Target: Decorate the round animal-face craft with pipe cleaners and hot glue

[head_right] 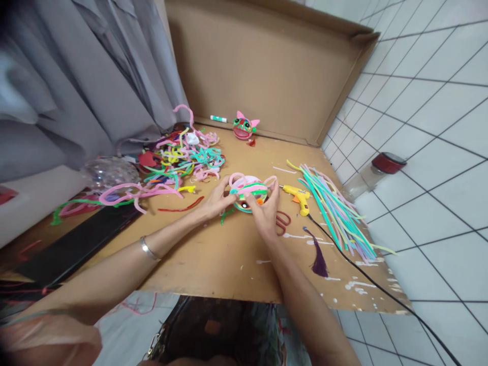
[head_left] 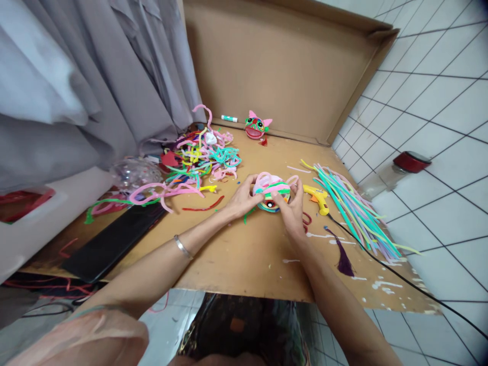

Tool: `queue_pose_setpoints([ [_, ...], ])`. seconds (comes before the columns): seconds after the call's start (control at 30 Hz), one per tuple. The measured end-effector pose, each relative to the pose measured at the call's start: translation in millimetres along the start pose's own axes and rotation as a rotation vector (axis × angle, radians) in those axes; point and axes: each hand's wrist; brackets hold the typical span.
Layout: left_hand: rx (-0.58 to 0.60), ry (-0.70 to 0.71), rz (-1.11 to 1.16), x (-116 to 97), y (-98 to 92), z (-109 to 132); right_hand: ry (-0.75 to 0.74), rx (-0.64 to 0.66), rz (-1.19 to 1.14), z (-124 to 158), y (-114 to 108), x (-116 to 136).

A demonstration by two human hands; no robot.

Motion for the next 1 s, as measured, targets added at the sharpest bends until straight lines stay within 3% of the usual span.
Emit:
queue_pose_setpoints([
  [0.2,-0.002,-0.025,0.128,12,-8.8,-10,0.093,-0.041,-0.077,1,0,5],
  [0.4,0.042,-0.139,0.216,24,-19.1,-15,0.177,-0.082,-0.13,-4,2,1],
  [0.53,0.084,-0.122,0.227,34,-23.4,-20,0.189,-0.078,-0.161,-5,2,-3],
  [0.8,0.123,-0.067,0.23,47,-22.9,-23,0.177,-0.052,-0.161,-4,3,0],
  [1.0,0.117,-0.11,0.321,46,-18.9,-20,0.195,-0.069,-0.145,-3,5,4],
])
Point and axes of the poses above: each hand's wrist, its own z-axis away from the middle knuckle, its own y-axis out of the palm, x = y × z, and after that the axes turned 11 degrees about -x, right-handed
